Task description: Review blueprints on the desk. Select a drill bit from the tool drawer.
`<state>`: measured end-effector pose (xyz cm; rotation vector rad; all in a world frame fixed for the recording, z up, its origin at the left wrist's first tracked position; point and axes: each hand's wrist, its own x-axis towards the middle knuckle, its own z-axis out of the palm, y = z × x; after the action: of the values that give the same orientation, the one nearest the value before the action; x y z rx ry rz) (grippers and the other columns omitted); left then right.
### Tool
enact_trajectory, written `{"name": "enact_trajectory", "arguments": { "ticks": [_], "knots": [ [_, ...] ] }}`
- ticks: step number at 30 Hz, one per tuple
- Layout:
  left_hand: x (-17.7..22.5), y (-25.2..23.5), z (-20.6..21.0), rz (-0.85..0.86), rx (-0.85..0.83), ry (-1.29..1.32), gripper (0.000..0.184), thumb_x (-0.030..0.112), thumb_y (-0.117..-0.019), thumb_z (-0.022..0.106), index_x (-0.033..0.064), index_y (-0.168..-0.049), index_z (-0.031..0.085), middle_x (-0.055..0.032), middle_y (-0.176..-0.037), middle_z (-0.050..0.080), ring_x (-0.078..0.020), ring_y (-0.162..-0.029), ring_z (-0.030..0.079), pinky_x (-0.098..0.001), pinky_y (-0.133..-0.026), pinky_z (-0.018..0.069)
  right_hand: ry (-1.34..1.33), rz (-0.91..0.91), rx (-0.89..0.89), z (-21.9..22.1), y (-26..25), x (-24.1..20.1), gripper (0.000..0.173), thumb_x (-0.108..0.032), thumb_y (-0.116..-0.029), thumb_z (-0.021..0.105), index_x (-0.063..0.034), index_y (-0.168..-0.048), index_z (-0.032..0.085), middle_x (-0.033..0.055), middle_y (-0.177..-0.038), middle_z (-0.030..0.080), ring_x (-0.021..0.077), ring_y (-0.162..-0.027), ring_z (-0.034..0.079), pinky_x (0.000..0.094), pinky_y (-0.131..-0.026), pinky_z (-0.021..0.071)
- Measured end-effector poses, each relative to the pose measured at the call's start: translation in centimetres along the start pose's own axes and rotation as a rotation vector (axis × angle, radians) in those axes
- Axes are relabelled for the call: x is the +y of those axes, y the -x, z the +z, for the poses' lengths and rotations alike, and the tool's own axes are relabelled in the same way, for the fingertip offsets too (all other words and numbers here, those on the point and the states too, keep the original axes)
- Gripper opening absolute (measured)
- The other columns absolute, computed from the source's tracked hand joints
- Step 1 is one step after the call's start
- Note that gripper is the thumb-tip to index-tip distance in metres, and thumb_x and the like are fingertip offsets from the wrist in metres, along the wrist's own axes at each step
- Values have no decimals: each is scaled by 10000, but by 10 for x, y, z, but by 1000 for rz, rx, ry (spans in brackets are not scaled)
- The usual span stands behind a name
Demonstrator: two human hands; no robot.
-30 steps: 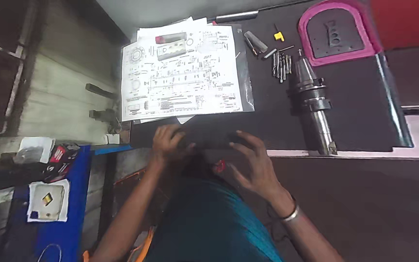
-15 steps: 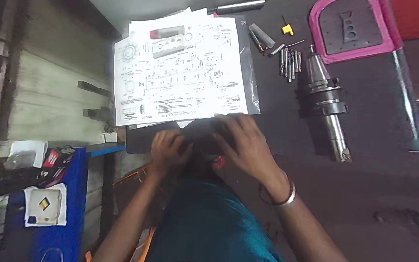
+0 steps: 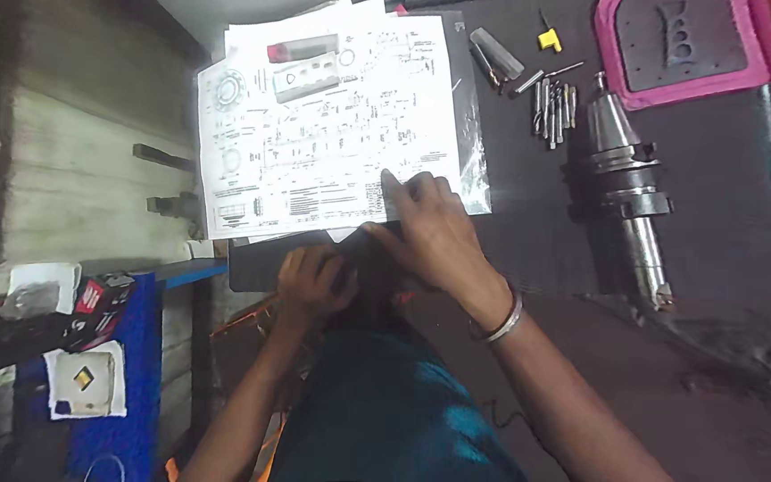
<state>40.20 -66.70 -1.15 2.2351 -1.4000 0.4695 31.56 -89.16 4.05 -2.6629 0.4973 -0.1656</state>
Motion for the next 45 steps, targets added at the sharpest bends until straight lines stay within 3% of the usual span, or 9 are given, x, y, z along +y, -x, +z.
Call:
{"name": "enact_trajectory", "arguments": {
  "ticks": [6, 19, 24, 26, 28, 34, 39, 42, 45],
  "knots": [
    [-1, 0, 0, 7, 4, 5, 347, 469, -933, 601, 144, -911, 720, -87, -935, 725, -249, -855, 672, -380, -748, 541, 37, 7, -12, -1, -2, -1, 821, -678, -939, 548, -113, -1531, 484, 160, -1055, 604, 355, -928, 584, 467, -698, 480],
    [-1, 2, 3, 4, 44, -2, 337, 467, -917, 613, 148, -897, 719, -74, -933, 720, -235, -869, 667, -363, -761, 539, 143, 20, -74, 3, -2, -7, 932, -715, -892, 596, -126, -1586, 394, 168, -1091, 617, 365, -987, 590, 471, -721, 477],
    [-1, 0, 3, 3, 35, -7, 333, 462, -917, 613, 148, -886, 722, -71, -929, 723, -229, -863, 669, -361, -757, 540, 152, -1, -36, 7, 1, -5, 907, -676, -893, 626, -114, -1574, 415, 162, -1061, 616, 355, -958, 592, 466, -709, 473],
    [-1, 1, 3, 2, 28, -6, 339, 464, -919, 610, 146, -885, 723, -77, -924, 722, -235, -852, 666, -367, -750, 536, 114, 14, -20, 8, 1, -2, 797, -622, -906, 652, -135, -1518, 502, 156, -1078, 606, 356, -966, 591, 468, -716, 474],
    [-1, 1, 3, 2, 28, -6, 342, 467, -920, 609, 148, -890, 727, -80, -923, 723, -238, -850, 667, -364, -752, 536, 48, 8, 43, 10, 2, 4, 613, -550, -898, 704, -127, -1337, 635, 156, -1042, 608, 362, -922, 605, 476, -695, 481],
    [-2, 1, 3, -3, 39, 14, 328, 457, -919, 612, 154, -898, 734, -79, -937, 731, -228, -870, 681, -368, -785, 552, -102, -215, 203, 12, 11, 14, 246, -329, -1019, 581, -161, -1076, 751, 95, -961, 637, 284, -875, 609, 426, -707, 480],
    [-2, 1, 3, 7, 67, 35, 331, 469, -924, 618, 156, -930, 728, -76, -953, 721, -234, -895, 675, -379, -821, 546, -59, -240, 250, -11, 13, 18, 204, -277, -1006, 611, -197, -1070, 787, 87, -894, 642, 279, -828, 612, 438, -706, 484],
    [-2, -1, 2, 13, 68, 49, 335, 464, -937, 597, 152, -899, 713, -73, -932, 721, -242, -860, 676, -394, -773, 546, 41, -201, 243, -25, 14, 11, 222, -277, -1015, 577, -187, -1064, 774, 64, -724, 683, 269, -655, 659, 452, -599, 490],
    [-3, -3, -1, 5, 38, 118, 299, 403, -948, 564, 155, -853, 702, -58, -914, 721, -233, -854, 680, -391, -748, 555, 107, -124, 189, -34, 15, 4, 251, -307, -1023, 533, -181, -1054, 748, 70, -584, 629, 303, -511, 637, 486, -458, 472]
  ]
}}
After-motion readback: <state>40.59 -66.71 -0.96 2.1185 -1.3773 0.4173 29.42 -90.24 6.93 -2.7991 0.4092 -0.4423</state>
